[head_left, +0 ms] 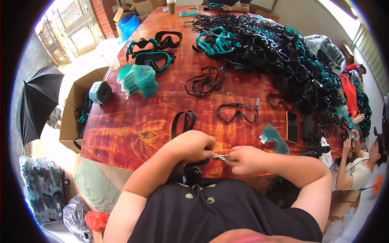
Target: Assembling and adjusting diving masks using pliers.
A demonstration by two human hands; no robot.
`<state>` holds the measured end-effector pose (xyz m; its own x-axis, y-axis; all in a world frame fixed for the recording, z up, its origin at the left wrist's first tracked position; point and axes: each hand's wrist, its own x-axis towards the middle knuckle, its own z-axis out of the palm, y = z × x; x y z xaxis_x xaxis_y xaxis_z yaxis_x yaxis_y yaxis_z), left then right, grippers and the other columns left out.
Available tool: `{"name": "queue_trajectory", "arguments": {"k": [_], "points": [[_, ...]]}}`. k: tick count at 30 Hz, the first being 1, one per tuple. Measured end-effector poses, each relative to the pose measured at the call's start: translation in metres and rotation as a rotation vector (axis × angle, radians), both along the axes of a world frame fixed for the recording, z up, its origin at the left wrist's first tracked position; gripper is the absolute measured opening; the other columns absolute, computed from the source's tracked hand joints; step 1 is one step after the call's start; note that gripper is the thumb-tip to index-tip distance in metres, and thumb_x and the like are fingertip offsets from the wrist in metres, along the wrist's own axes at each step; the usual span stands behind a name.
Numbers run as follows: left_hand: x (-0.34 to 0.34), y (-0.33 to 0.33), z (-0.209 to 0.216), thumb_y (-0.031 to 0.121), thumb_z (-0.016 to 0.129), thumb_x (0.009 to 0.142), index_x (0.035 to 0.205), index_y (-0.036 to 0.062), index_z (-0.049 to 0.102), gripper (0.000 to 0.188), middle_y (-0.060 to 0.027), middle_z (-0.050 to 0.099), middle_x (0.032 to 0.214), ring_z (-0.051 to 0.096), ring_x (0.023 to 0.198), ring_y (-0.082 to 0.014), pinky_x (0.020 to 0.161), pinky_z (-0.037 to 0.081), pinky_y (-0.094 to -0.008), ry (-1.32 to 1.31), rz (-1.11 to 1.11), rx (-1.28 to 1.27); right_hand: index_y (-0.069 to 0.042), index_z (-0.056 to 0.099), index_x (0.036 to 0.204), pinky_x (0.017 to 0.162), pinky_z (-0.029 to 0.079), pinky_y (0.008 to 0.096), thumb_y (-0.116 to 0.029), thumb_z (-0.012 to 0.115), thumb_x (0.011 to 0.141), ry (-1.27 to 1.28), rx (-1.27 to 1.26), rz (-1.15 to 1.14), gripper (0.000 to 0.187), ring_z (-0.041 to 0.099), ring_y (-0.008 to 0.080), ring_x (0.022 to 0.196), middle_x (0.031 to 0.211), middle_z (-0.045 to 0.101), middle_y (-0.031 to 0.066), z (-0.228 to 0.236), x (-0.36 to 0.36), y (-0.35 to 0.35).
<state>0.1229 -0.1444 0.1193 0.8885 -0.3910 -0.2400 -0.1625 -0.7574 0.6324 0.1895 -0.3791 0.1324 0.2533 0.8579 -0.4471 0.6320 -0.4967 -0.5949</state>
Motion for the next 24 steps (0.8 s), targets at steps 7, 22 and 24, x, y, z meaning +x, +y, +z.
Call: {"name": "queue_trajectory", "arguments": {"k": [7,22,24], "points": [[-0.008,0.011,-0.002,0.020,0.068,0.083,0.093,0.0043,0.069,0.018,-0.0156,0.071,0.084,0.068,0.083,-0.0337,0.075,0.052,-0.0433,0.012,0.067,-0.033,-0.001,0.063,0.099,0.083,0.050,0.0442,-0.025,0.062,0.079,0.060,-0.049,0.025,0.031,0.061,0.0352,0.094,0.100,0.060,0.0165,-0.005,0.007,0.005],[-0.071,0.093,0.014,0.007,0.063,0.094,0.117,-0.0021,0.064,0.024,-0.0092,0.070,0.105,0.070,0.093,-0.0173,0.082,0.058,-0.0317,-0.178,0.935,-1.202,-0.007,0.050,0.142,0.087,0.051,0.0404,-0.032,0.076,0.088,0.134,0.690,-0.730,0.065,0.063,0.0284,0.109,0.123,0.060,0.0196,-0.049,-0.036,0.031],[-0.082,0.072,-0.007,0.007,0.059,0.097,0.123,-0.0004,0.057,0.027,-0.0100,0.069,0.105,0.070,0.093,-0.0203,0.084,0.059,-0.0340,-0.244,1.019,-1.452,-0.010,0.029,0.155,0.081,0.051,0.0295,-0.039,0.070,0.094,0.764,0.680,-0.705,0.079,0.064,0.0169,0.099,0.114,0.065,0.0149,-0.033,-0.044,0.046]]}}
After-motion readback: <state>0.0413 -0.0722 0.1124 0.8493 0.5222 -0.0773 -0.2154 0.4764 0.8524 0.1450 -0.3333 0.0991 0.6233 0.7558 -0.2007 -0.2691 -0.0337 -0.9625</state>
